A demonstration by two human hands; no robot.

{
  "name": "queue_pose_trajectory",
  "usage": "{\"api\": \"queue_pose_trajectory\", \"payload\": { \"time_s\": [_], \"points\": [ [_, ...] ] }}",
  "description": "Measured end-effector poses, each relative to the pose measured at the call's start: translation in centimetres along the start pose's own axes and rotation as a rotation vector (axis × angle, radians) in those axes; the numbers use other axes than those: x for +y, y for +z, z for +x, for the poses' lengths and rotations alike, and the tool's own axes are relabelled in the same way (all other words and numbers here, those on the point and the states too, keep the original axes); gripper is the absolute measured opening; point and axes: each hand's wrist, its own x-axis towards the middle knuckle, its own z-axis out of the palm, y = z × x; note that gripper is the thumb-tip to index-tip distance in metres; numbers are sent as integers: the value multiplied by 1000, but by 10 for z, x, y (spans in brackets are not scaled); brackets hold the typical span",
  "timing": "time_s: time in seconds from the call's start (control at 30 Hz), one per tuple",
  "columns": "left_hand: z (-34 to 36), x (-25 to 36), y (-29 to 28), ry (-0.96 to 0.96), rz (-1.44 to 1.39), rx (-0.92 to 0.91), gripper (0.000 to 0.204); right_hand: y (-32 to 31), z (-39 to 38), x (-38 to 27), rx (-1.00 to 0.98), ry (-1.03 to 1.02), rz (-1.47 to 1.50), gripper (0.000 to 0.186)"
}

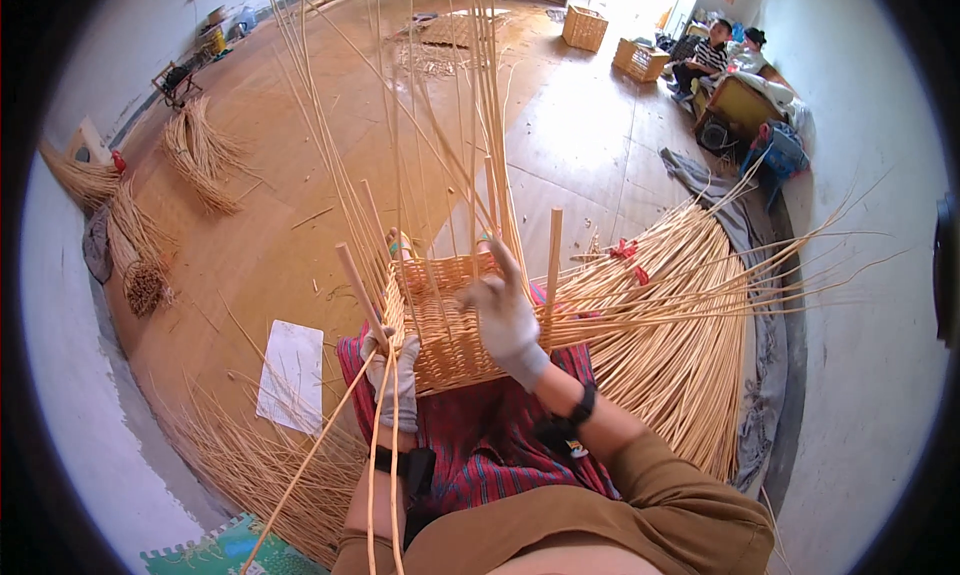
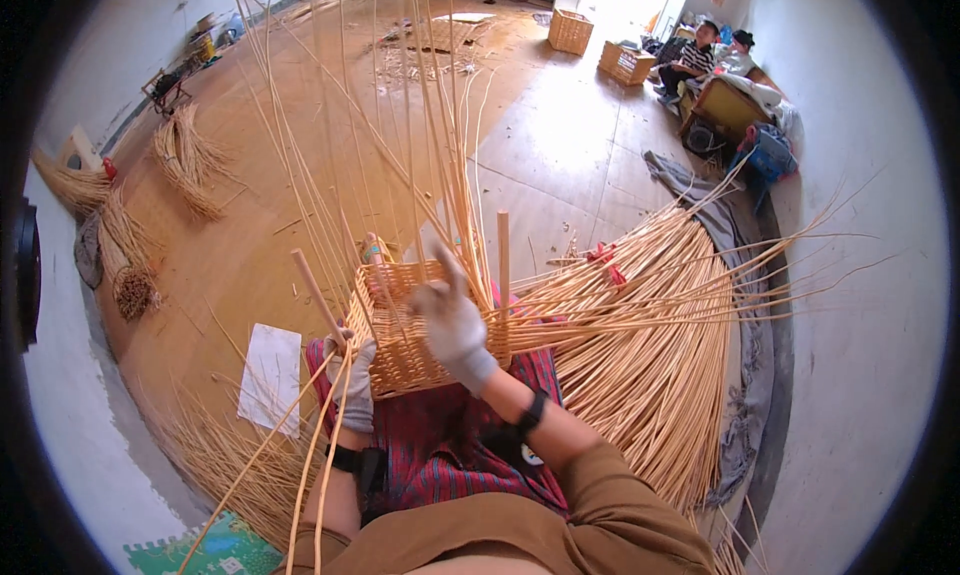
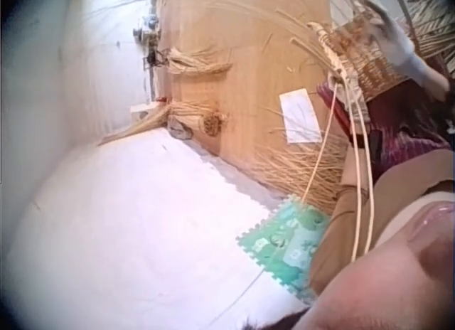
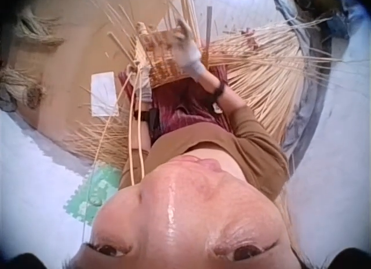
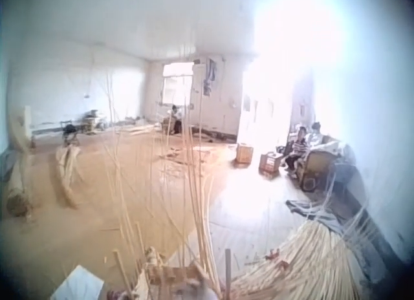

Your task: Weaving a square basket from long wooden/reed strips, including measuring and trimming.

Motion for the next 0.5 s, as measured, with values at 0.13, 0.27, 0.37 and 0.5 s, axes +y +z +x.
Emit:
{"api": "queue_pose_trajectory", "payload": {
  "time_s": [0.13,0.27,0.37,0.5],
  "points": [
    [-39,32,9,220,-37,142,41,-27,-62,44,114,116,380,42],
    [-63,79,31,659,358,-106,20,-24,-79,57,136,486,545,19],
    [-33,88,59,430,605,-208,19,-27,-71,46,98,395,427,14],
    [-7,73,71,-222,451,-466,29,-26,-18,16,33,5,-11,32]
  ]
}}
